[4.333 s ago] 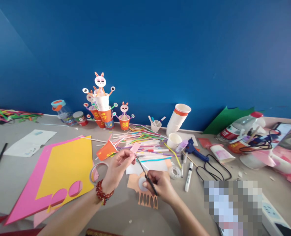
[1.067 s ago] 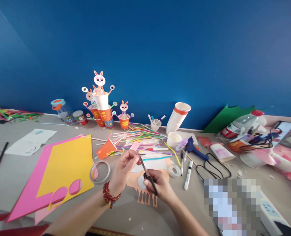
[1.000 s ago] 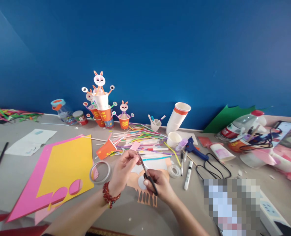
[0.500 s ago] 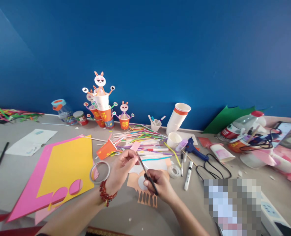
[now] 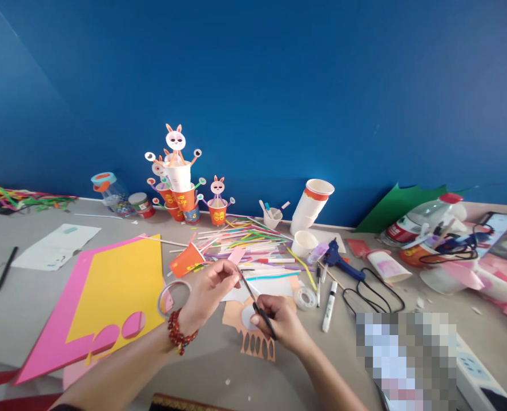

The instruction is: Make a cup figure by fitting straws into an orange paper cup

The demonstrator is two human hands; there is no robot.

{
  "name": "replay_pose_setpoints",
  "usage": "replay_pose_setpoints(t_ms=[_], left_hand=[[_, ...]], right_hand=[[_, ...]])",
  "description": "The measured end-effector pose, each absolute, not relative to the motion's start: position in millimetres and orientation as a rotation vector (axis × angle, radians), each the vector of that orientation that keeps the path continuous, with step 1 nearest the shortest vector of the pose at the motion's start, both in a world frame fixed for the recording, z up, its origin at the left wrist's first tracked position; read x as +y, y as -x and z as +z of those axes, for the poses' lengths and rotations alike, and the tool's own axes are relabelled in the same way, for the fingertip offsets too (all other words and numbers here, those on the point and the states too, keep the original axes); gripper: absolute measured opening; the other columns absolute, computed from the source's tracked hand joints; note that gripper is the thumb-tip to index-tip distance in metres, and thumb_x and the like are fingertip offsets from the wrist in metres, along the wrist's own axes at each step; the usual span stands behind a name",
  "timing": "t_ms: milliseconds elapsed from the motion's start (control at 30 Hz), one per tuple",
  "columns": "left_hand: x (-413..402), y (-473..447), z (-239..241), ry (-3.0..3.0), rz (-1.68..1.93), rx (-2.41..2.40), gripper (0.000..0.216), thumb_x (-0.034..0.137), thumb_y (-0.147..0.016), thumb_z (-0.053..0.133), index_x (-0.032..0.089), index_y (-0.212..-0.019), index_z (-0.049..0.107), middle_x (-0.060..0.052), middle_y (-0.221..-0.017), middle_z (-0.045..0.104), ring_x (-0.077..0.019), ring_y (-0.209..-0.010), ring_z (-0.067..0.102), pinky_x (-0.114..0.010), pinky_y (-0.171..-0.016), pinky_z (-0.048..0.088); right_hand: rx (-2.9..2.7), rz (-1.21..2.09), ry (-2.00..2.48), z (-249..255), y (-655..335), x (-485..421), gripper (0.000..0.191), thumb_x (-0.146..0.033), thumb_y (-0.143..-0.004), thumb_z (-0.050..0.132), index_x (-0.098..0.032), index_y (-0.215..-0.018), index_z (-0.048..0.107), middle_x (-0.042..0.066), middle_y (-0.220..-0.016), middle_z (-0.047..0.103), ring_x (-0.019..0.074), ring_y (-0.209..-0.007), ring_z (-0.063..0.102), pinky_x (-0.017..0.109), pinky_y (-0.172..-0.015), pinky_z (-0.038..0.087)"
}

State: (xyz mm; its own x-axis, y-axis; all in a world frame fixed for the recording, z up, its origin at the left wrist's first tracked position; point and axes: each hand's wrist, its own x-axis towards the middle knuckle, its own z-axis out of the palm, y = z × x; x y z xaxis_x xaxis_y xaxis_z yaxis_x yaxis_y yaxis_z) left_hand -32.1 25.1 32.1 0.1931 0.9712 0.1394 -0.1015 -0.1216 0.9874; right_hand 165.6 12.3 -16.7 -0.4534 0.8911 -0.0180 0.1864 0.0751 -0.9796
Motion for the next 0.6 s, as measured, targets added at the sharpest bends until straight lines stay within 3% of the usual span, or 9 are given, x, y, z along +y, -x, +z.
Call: replay_pose_setpoints(t_ms=[333,500,600], left_hand=[[28,44,38,-1.394,1.025,0.97,0.014,0.029,-0.089,0.059,0.016,-0.084,0.058,-0.004,-0.089,0.062,-0.0134,-0.074,0.057,-0.027,-0.071,0.045],[30,43,36,-1.476,0.946,0.986,0.013,0.027,-0.088,0.058,0.016,-0.082,0.058,-0.004,-0.085,0.061,-0.0152,-0.078,0.058,-0.027,-0.072,0.045],[28,37,32,-1.592,0.88,1.026,0.012,0.026,-0.087,0.057,0.017,-0.079,0.059,-0.004,-0.085,0.064,-0.0163,-0.081,0.058,-0.028,-0.074,0.045]], right_hand=[[-1.715,1.417,1.116,-21,-172,17,0.054,-0.059,-0.072,0.072,-0.021,-0.055,0.037,-0.008,-0.043,0.037,0.0068,-0.042,0.029,0.022,-0.043,0.017],[-1.43,1.546,0.999,-17,-167,17,0.042,-0.051,-0.069,0.077,-0.02,-0.066,0.05,-0.003,-0.057,0.056,0.0117,-0.05,0.051,0.022,-0.049,0.037],[-1.358,1.503,0.987,-11,-163,15,0.031,-0.042,-0.07,0.078,-0.018,-0.073,0.058,0.0,-0.067,0.062,0.0132,-0.059,0.055,0.024,-0.056,0.043]])
